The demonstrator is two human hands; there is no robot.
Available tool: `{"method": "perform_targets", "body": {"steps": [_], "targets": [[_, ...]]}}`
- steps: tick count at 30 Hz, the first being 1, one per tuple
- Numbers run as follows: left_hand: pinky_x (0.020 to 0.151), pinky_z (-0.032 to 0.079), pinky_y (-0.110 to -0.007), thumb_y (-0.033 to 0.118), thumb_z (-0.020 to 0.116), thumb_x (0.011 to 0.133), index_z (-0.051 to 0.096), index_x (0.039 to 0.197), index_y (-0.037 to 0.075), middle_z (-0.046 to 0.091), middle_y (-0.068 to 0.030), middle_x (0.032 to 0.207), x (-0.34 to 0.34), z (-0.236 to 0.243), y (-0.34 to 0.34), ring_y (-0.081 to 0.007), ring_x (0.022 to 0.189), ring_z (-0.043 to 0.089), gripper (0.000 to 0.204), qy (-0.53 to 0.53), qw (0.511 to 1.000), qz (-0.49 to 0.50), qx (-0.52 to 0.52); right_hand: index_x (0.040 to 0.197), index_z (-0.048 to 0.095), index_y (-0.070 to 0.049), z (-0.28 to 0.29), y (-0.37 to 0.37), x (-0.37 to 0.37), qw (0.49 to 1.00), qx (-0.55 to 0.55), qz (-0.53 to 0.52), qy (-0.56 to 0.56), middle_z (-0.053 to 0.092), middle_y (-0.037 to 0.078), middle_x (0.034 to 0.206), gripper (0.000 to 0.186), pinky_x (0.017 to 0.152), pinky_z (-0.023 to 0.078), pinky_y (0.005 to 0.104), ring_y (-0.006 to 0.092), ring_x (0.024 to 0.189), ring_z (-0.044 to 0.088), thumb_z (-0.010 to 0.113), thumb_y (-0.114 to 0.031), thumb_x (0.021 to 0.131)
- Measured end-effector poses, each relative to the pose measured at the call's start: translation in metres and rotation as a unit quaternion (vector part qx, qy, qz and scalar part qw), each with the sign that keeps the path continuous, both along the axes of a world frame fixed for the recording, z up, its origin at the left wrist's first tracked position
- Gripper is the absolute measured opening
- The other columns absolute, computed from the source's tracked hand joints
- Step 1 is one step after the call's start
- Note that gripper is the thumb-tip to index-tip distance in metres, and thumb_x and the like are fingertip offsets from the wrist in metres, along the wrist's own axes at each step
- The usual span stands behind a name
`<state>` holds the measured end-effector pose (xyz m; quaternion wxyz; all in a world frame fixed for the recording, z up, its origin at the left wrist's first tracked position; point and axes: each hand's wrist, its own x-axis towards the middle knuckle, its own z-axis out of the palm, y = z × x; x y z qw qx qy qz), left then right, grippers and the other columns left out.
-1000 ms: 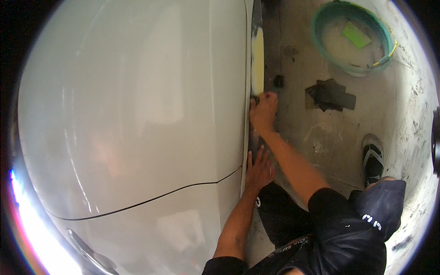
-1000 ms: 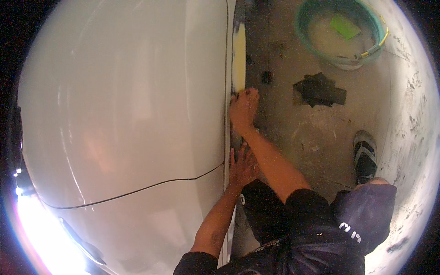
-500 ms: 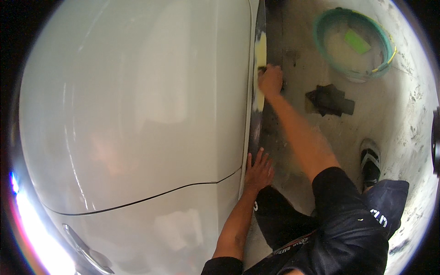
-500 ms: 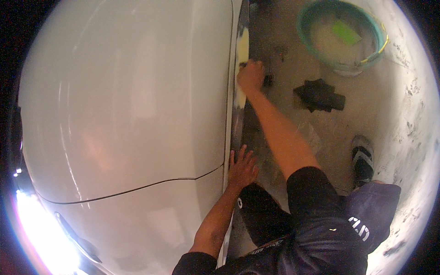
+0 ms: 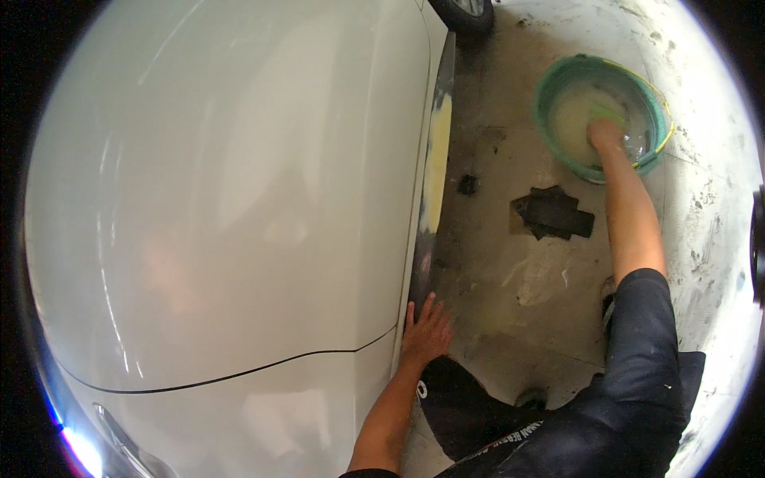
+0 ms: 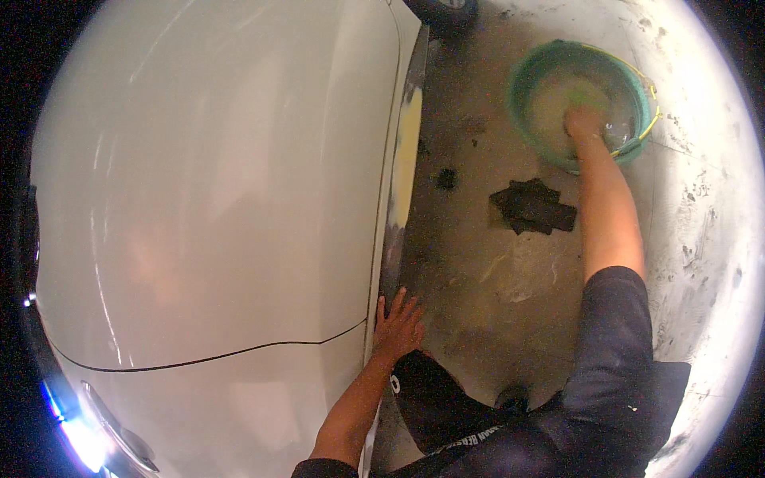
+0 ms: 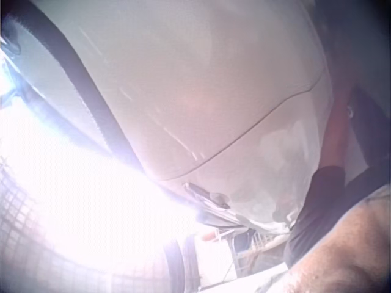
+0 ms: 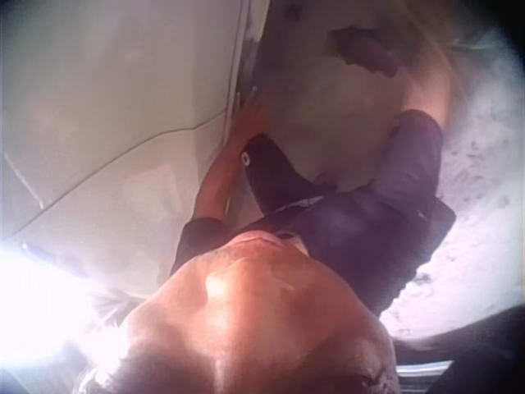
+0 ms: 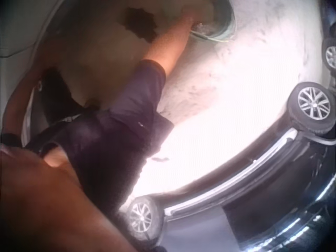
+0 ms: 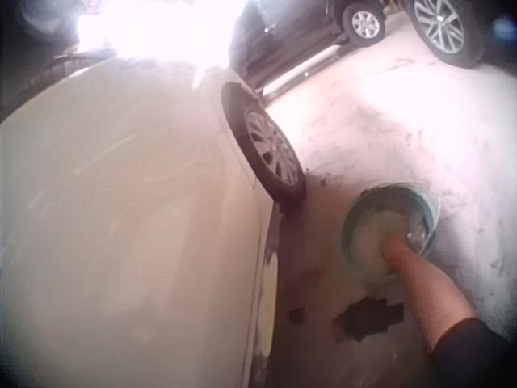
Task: The person sands the lower side panel of a white car using a sanding block. They repeatedly rub the block along the surface and periodically dip it into a green bucket of water to clean it. The person works on a specific section of the car's body, maintaining a consistent sanding motion.
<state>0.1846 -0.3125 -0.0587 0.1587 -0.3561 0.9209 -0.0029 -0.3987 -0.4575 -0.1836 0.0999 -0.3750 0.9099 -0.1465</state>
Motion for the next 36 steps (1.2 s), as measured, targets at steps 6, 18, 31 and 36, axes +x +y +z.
{"method": "perform_targets", "body": {"steps": [6,18,31,36], "targets": [[0.113,0.011,-0.062,0.027,0.057,0.084,0.066,0.112,0.008,0.051,-0.0083,0.135,0.000,0.008,-0.001,-0.0281,0.142,0.026,0.036,-0.012,1.000,-0.004,0.005,0.114,0.061,-0.004,0.095,-0.019,0.081,0.979,-0.204,0.006,-0.009,0.065,0.020,0.108,0.030,0.086,0.048,0.0461,0.0372,0.100,0.062,0.045,-0.019,0.094],[0.115,0.010,-0.060,0.034,0.053,0.086,0.069,0.109,0.010,0.048,-0.0090,0.141,0.009,0.013,0.004,-0.0274,0.144,0.020,0.036,-0.073,0.997,0.002,0.025,0.109,0.063,-0.001,0.070,-0.040,0.394,0.913,-0.281,0.000,-0.296,0.067,0.022,0.099,0.033,0.079,0.051,0.0478,0.0406,0.093,0.064,0.063,-0.023,0.085],[0.121,0.002,-0.049,0.033,0.049,0.089,0.061,0.125,0.015,0.043,-0.0014,0.145,-0.019,-0.010,0.021,-0.0233,0.145,0.018,0.041,-0.060,0.994,-0.021,-0.094,0.122,0.059,-0.001,-0.016,-0.046,0.352,0.956,-0.223,0.086,-0.171,0.064,0.020,0.114,0.047,0.083,0.052,0.0463,0.0375,0.097,0.064,0.057,-0.037,0.092],[0.121,0.008,-0.047,0.027,0.049,0.090,0.058,0.127,0.017,0.039,-0.0031,0.149,-0.003,-0.017,0.036,-0.0251,0.143,0.022,0.040,0.026,0.996,0.059,-0.059,0.113,0.064,0.004,0.045,-0.016,0.366,0.921,-0.228,0.215,-0.231,0.067,0.021,0.108,0.054,0.078,0.052,0.0439,0.0331,0.096,0.065,0.050,-0.046,0.095]]}}
